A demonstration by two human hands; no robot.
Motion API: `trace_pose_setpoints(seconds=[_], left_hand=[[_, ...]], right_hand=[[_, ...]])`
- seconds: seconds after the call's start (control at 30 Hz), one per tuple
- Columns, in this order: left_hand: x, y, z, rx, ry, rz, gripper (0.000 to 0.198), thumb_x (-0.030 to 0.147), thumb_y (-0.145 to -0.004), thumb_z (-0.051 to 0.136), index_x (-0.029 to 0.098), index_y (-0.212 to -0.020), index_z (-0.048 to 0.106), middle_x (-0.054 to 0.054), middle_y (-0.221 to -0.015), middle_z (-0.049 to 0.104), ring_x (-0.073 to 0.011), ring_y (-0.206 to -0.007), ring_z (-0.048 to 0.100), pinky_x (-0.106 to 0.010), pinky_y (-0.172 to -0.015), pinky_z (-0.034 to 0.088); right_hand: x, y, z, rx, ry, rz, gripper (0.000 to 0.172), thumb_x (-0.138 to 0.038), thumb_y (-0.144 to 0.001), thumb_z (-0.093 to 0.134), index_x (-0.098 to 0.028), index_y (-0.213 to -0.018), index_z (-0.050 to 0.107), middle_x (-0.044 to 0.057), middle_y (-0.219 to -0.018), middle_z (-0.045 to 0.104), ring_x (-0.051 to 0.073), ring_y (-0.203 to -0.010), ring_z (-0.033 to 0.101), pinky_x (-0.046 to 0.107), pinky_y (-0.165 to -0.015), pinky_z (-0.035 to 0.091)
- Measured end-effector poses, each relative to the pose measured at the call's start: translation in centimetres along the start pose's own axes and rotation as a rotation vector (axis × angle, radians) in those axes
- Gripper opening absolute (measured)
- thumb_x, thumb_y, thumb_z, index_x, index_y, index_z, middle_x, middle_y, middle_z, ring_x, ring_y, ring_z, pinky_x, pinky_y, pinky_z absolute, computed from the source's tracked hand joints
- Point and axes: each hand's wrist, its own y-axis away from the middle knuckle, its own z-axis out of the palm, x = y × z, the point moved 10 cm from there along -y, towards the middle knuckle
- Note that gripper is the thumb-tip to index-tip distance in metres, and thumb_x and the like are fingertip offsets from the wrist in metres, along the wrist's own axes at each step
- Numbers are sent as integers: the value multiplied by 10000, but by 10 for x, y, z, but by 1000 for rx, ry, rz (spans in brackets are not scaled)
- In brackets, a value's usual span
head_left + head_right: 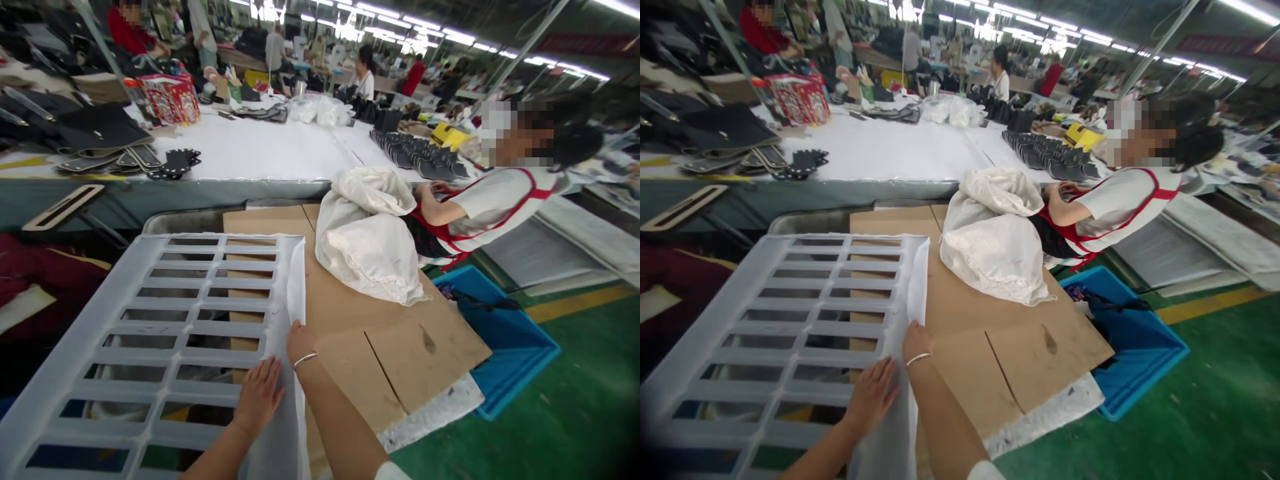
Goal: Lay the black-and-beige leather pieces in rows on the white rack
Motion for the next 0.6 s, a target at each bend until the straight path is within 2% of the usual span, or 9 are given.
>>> trace_pose_setpoints(seconds=[0.1,0.2,0.27,0.33,0.4,0.47,0.6], left_hand=[[-18,-20,1,25,-32,-108,552,418,-876,361,166,-1367,365,-92,-1442,320,-275,-1311,272,-442,-1067,197],[-32,-33,7,-28,-40,-162,600,482,-856,385,200,-1384,335,-54,-1465,278,-262,-1327,244,-415,-1081,165],[-34,-37,14,-92,-24,-149,601,492,-841,413,252,-1385,328,-11,-1464,283,-254,-1327,245,-404,-1079,171],[-34,-38,19,-143,1,-136,584,475,-823,449,290,-1369,351,12,-1451,312,-261,-1320,256,-409,-1067,195],[-36,-41,16,-129,32,-156,573,450,-810,471,275,-1349,384,-10,-1424,363,-270,-1293,297,-412,-1049,230],[-38,-47,5,-54,90,-186,543,429,-825,448,231,-1329,400,-48,-1362,443,-254,-1230,378,-394,-1020,284],[-48,-54,-24,197,212,-324,447,401,-863,379,148,-1226,438,-106,-1185,547,-234,-1123,462,-378,-972,356]], right_hand=[[17,-17,-7,-52,-106,-81,167,-173,-832,442,-123,-902,585,116,-803,626,215,-778,599,330,-715,445],[50,-23,-12,-57,-365,-136,246,-341,-861,395,-167,-882,567,33,-766,619,138,-665,567,232,-616,439],[87,-23,-6,-37,-668,-35,323,-435,-846,353,-179,-908,540,11,-752,610,118,-582,533,211,-529,415],[119,-23,9,-29,-755,100,336,-443,-836,323,-182,-896,525,7,-730,604,119,-553,523,213,-502,405],[135,-25,19,-50,-658,178,308,-406,-839,316,-184,-856,528,1,-648,581,128,-517,515,226,-491,401],[138,-32,20,-66,-560,197,272,-360,-848,333,-183,-817,537,4,-600,562,141,-512,516,244,-508,402],[127,-50,2,-64,-355,166,246,-264,-875,332,-173,-818,554,78,-765,619,175,-717,575,275,-667,410]])
